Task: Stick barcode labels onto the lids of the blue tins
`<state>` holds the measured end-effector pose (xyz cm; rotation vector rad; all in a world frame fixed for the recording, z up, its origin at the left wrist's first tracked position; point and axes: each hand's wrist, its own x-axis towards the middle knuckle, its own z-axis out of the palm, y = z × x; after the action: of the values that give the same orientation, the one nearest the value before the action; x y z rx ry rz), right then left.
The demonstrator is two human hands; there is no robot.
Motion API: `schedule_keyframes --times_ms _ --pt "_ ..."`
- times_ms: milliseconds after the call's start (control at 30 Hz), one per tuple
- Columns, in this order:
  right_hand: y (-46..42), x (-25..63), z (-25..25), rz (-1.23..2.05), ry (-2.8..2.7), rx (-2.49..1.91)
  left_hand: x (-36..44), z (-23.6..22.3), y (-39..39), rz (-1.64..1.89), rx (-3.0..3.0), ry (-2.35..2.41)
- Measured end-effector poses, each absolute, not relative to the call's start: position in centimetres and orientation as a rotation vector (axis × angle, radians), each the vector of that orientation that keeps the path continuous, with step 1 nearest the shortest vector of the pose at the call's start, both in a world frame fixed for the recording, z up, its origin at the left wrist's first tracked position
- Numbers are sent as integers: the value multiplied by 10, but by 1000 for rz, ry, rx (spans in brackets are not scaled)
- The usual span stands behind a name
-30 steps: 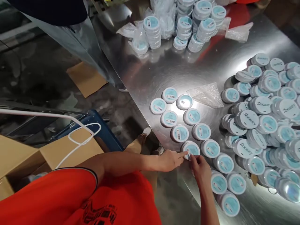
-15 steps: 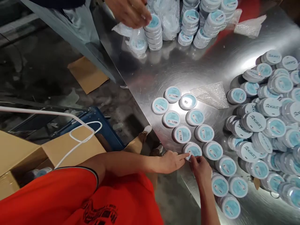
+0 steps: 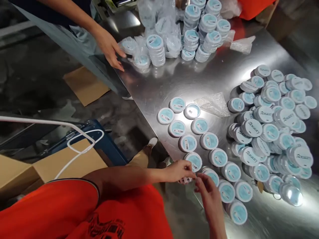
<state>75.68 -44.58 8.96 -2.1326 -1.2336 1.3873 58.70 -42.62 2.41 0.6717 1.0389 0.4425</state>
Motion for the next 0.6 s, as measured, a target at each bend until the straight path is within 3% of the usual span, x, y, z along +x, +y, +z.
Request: schedule_keyframes --times_ms 67,333,600 --pt "-458 752 95 1517 -1153 -2105 589 31 -431 462 526 984" --pt "-481 769 87 1416 -1069 -2238 612 45 -449 382 601 1022" --pt "-503 811 80 1337 -1237 -2216 648 31 -473 338 694 1138"
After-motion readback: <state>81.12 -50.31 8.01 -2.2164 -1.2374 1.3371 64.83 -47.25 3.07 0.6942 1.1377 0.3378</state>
